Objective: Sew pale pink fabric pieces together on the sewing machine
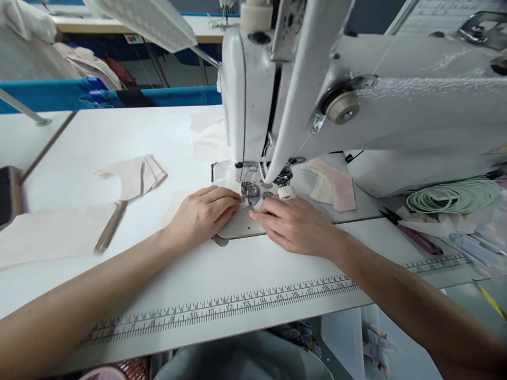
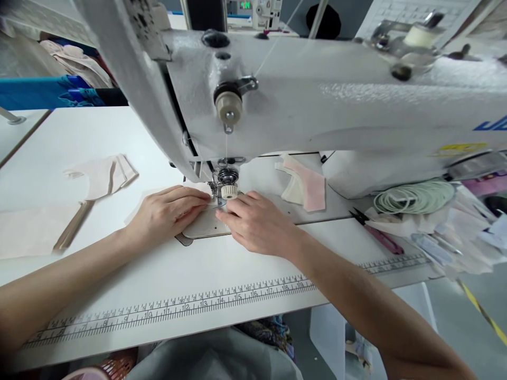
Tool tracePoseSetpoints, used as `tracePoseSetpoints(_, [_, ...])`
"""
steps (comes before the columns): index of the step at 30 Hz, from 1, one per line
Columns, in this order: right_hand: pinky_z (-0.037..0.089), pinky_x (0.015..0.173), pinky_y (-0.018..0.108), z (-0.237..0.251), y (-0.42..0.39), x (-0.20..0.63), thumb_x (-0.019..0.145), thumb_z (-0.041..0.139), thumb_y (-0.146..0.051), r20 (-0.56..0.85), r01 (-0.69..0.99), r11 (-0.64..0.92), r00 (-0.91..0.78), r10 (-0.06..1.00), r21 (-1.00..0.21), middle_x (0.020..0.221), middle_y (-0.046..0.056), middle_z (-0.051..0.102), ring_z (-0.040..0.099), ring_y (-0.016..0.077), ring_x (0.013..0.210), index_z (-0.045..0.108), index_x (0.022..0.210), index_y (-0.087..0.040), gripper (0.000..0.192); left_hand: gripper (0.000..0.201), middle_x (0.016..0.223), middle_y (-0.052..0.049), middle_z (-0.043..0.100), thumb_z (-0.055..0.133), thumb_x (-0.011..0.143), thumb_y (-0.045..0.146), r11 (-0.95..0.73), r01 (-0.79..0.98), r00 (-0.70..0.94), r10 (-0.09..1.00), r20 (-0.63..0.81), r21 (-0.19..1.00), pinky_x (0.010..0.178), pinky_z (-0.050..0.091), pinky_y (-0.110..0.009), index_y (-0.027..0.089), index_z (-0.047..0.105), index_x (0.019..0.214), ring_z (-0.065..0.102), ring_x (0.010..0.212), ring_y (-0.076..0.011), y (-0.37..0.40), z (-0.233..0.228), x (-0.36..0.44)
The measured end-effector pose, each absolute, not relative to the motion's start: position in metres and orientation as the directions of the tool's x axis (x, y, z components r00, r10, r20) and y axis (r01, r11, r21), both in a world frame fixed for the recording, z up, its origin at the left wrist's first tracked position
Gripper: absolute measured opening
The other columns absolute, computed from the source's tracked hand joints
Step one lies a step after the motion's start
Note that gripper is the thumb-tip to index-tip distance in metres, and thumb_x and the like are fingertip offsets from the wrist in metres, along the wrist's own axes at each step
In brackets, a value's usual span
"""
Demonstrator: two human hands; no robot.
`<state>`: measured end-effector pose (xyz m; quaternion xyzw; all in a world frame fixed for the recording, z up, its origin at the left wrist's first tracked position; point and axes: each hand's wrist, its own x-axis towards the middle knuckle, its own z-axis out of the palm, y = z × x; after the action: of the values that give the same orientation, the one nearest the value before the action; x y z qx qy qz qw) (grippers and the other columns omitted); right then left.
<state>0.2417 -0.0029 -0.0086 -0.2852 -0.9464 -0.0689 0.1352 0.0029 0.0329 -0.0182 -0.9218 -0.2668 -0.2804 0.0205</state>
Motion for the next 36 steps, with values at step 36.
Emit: tracePoseSetpoints(36, [0.035,0.073,0.033,-0.016,-0.011,0.227,0.097,0.044,-0.022,0.333,0.636,0.762,-0.750,0.572,0.124,0.087,0.006,0.060,0.053,0.0194,0.079,0.063,0.113,-0.009,0.028,0.017,0.101,-0.009,0.070,0.052,0.095,0.015,-0.890,0.453,0.751,0.407,0.519,0.044,0.077,0.057,-0.034,0.011,0.066,0.103,0.064,0.091,-0.0195,0.033,-0.021,0.002])
